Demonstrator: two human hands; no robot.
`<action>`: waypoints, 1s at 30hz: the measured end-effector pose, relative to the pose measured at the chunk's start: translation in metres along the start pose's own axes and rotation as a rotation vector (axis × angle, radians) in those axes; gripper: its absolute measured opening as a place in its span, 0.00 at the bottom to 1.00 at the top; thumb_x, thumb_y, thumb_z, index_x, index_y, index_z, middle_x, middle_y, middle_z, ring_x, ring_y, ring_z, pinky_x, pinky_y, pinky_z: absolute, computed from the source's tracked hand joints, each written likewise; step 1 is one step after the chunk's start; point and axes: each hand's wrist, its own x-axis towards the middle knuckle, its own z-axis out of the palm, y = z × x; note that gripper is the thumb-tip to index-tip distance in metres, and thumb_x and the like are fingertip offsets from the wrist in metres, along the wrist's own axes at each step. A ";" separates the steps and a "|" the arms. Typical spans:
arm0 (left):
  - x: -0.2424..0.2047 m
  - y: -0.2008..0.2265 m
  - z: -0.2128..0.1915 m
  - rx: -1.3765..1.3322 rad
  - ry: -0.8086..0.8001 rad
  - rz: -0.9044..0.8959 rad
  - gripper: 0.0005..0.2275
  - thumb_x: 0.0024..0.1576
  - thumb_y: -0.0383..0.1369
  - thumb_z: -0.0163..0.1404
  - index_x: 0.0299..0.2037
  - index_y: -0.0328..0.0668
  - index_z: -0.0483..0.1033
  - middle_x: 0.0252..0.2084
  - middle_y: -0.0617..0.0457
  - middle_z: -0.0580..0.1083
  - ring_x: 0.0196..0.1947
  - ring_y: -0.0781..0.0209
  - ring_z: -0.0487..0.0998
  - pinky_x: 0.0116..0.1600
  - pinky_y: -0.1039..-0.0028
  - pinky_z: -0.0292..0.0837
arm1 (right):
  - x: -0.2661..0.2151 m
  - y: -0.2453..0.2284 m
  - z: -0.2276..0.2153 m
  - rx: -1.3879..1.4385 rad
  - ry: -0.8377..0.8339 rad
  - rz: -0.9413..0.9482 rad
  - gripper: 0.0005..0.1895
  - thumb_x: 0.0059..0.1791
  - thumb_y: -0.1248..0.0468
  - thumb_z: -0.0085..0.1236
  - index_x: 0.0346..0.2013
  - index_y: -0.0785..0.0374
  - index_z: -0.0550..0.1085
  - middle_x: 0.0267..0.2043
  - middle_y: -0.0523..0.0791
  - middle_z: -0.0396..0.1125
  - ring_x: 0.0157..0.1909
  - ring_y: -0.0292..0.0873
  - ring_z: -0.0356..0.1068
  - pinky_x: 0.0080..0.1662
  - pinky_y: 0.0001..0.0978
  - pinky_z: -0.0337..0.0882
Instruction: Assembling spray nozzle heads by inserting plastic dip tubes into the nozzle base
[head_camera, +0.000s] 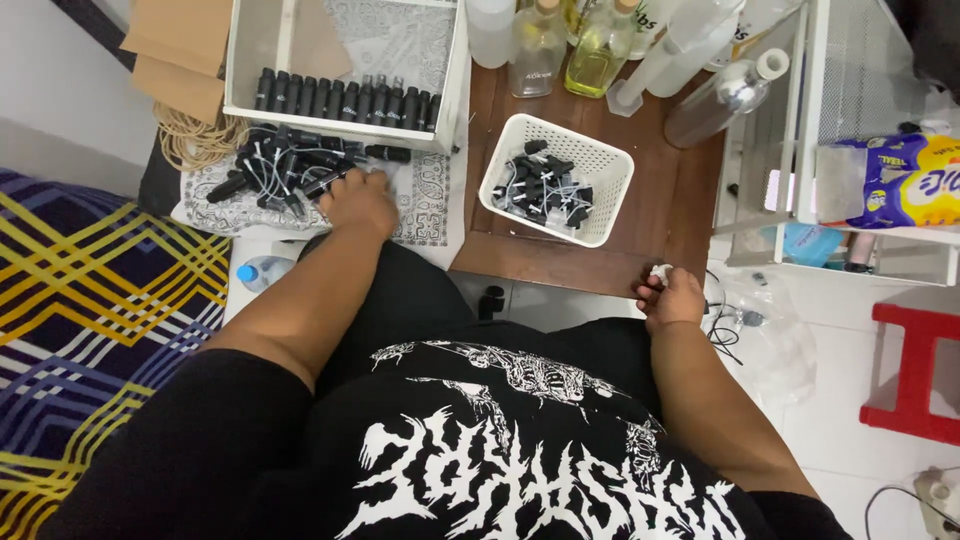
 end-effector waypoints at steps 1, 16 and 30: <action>0.004 0.004 0.005 -0.004 0.000 0.003 0.23 0.65 0.36 0.34 0.72 0.58 0.59 0.72 0.49 0.59 0.67 0.41 0.59 0.64 0.51 0.53 | 0.007 0.002 -0.007 -0.001 0.003 -0.004 0.06 0.49 0.56 0.51 0.41 0.45 0.66 0.26 0.43 0.69 0.20 0.45 0.71 0.19 0.41 0.75; 0.017 0.006 -0.004 -0.073 0.002 0.106 0.30 0.63 0.44 0.31 0.78 0.53 0.41 0.80 0.54 0.43 0.76 0.49 0.40 0.73 0.42 0.33 | 0.011 0.008 0.000 -0.057 0.076 -0.031 0.06 0.50 0.54 0.50 0.40 0.45 0.67 0.24 0.43 0.67 0.17 0.46 0.68 0.18 0.43 0.72; 0.031 0.008 0.017 0.058 0.053 0.245 0.26 0.59 0.50 0.37 0.69 0.57 0.59 0.72 0.52 0.60 0.73 0.50 0.49 0.71 0.49 0.38 | 0.014 0.009 -0.001 -0.090 0.098 -0.037 0.09 0.48 0.55 0.51 0.42 0.49 0.69 0.23 0.44 0.68 0.16 0.46 0.69 0.18 0.45 0.74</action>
